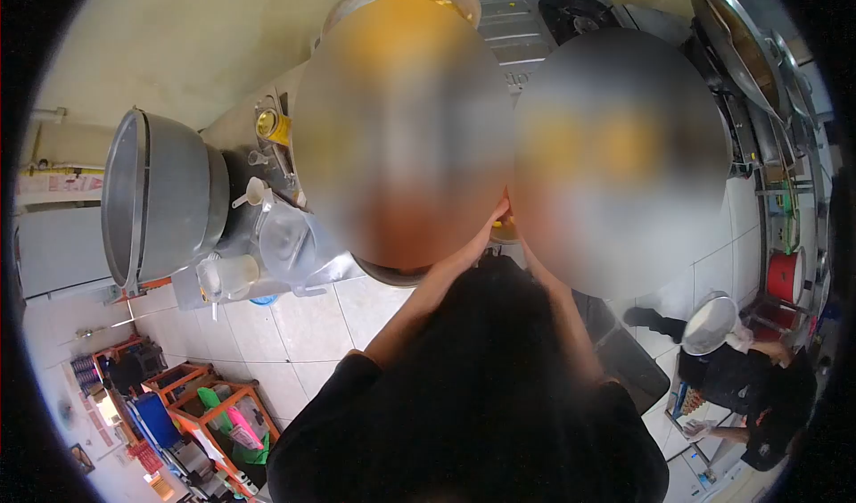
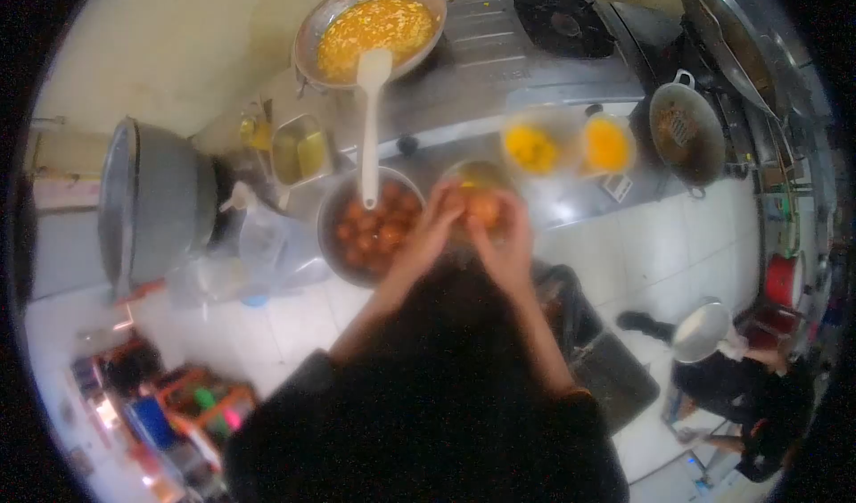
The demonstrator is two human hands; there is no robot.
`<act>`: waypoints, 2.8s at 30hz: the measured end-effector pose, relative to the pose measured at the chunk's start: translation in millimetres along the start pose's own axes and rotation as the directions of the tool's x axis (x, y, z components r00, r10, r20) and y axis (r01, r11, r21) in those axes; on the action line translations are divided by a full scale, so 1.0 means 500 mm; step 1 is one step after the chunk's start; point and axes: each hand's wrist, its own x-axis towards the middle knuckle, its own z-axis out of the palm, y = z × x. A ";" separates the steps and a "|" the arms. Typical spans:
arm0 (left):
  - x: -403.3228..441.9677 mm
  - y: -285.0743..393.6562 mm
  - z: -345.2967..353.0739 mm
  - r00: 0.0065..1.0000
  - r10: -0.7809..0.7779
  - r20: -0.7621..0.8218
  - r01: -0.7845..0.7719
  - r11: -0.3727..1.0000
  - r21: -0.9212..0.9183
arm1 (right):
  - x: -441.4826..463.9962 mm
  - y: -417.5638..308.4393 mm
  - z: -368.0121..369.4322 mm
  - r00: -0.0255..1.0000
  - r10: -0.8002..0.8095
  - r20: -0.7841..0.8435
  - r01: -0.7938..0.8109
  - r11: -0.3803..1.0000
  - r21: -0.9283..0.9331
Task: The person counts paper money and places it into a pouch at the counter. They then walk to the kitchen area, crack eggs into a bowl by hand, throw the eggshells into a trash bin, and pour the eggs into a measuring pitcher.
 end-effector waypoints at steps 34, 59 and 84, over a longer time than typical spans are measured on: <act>0.074 -0.002 0.049 0.888 0.140 0.439 -0.434 0.576 0.693 | 0.035 0.135 -0.064 0.988 -0.072 -0.133 0.062 0.995 -0.082; 0.032 -0.111 -0.291 0.958 -0.045 -0.283 0.258 -0.292 0.921 | -0.238 0.185 -0.316 0.912 0.327 -0.248 -0.366 0.922 -0.127; -0.006 0.021 -0.072 0.966 -0.188 -0.177 0.206 0.975 0.088 | 0.051 0.101 0.035 0.967 -0.082 0.241 0.073 0.996 0.043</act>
